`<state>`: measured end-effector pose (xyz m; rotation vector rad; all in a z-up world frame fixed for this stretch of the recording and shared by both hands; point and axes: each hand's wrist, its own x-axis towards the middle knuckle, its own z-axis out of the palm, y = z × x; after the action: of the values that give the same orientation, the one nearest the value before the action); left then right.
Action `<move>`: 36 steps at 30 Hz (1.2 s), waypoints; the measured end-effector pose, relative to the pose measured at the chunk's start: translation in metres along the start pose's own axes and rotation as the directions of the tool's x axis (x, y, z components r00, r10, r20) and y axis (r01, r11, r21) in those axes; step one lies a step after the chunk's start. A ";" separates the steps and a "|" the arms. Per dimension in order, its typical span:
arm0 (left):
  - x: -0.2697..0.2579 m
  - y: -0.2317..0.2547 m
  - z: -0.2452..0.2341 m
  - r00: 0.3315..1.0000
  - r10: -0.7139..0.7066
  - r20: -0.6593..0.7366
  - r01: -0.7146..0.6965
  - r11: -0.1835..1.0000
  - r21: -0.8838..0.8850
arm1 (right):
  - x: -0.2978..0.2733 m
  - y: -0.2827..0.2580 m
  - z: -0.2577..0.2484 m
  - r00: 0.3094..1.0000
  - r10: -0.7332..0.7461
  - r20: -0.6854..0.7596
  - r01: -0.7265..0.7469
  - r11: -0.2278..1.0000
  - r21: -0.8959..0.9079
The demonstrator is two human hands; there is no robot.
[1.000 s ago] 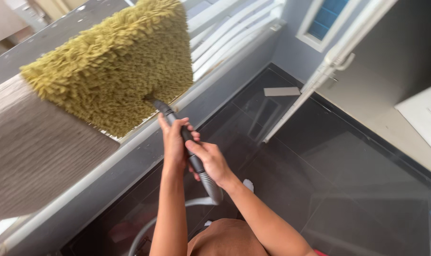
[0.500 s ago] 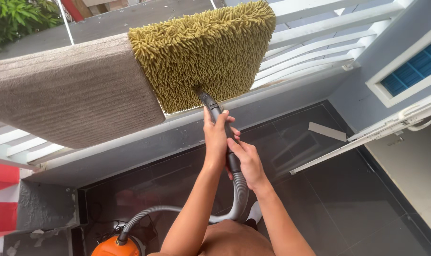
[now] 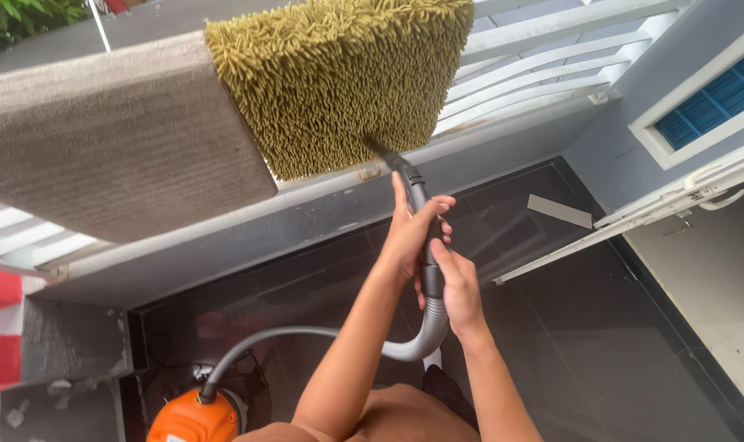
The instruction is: The person uses a vacuum cleaner hose to clean a green rug hanging over a balcony railing. The person moves the vacuum nozzle back and forth across the rug's surface to remove dust or debris.
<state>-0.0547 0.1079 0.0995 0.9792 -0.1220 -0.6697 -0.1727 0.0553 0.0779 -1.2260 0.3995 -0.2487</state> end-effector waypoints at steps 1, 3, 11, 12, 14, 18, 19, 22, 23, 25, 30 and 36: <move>0.003 -0.004 -0.007 0.995 -0.073 0.067 0.078 0.994 -0.076 | -0.001 -0.001 0.002 1.000 0.004 -0.023 -0.006 0.996 -0.087; 0.004 -0.008 -0.017 0.976 -0.033 0.214 0.068 0.985 -0.161 | 0.003 -0.005 0.010 0.998 -0.009 -0.055 -0.006 0.966 -0.260; 0.003 0.025 -0.032 0.995 0.056 0.083 -0.039 0.981 -0.189 | 0.023 -0.029 0.034 0.990 0.026 0.139 0.028 0.929 -0.368; 0.003 0.026 -0.037 0.997 0.059 0.048 -0.049 0.982 -0.182 | 0.026 -0.027 0.035 0.984 0.050 0.171 0.015 0.933 -0.360; 0.004 0.029 -0.046 0.995 0.080 -0.051 -0.088 0.981 -0.174 | 0.035 -0.023 0.039 0.968 0.105 0.228 -0.019 0.937 -0.349; -0.001 0.028 -0.057 0.933 0.168 -0.318 -0.221 0.966 -0.136 | 0.050 -0.012 0.038 0.898 0.161 0.410 -0.052 0.963 -0.265; -0.003 0.027 -0.055 0.903 0.197 -0.381 -0.257 0.959 -0.114 | 0.053 -0.010 0.034 0.877 0.165 0.451 -0.063 0.971 -0.231; -0.004 0.020 -0.039 0.800 0.343 -0.493 -0.392 0.920 0.003 | 0.066 -0.007 0.017 0.824 0.150 0.546 -0.089 0.987 -0.136; -0.002 0.018 -0.032 0.790 0.347 -0.505 -0.405 0.914 -0.005 | 0.071 -0.007 0.011 0.818 0.133 0.560 -0.089 0.990 -0.105; 0.009 0.015 -0.019 0.775 0.357 -0.522 -0.429 0.903 -0.018 | 0.078 -0.007 -0.001 0.820 0.118 0.560 -0.093 0.993 -0.073; 0.038 0.009 0.012 0.863 0.291 -0.412 -0.349 0.934 -0.072 | 0.084 -0.028 -0.029 0.889 0.105 0.446 -0.073 0.993 -0.090; 0.041 0.006 0.033 0.982 0.163 -0.092 -0.182 0.949 -0.259 | 0.068 -0.053 -0.037 0.963 0.046 0.266 -0.014 0.993 -0.121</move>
<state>-0.0320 0.0629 0.1150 0.7219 -0.0534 -0.4757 -0.1252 -0.0207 0.1070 -1.3486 0.1989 -0.0301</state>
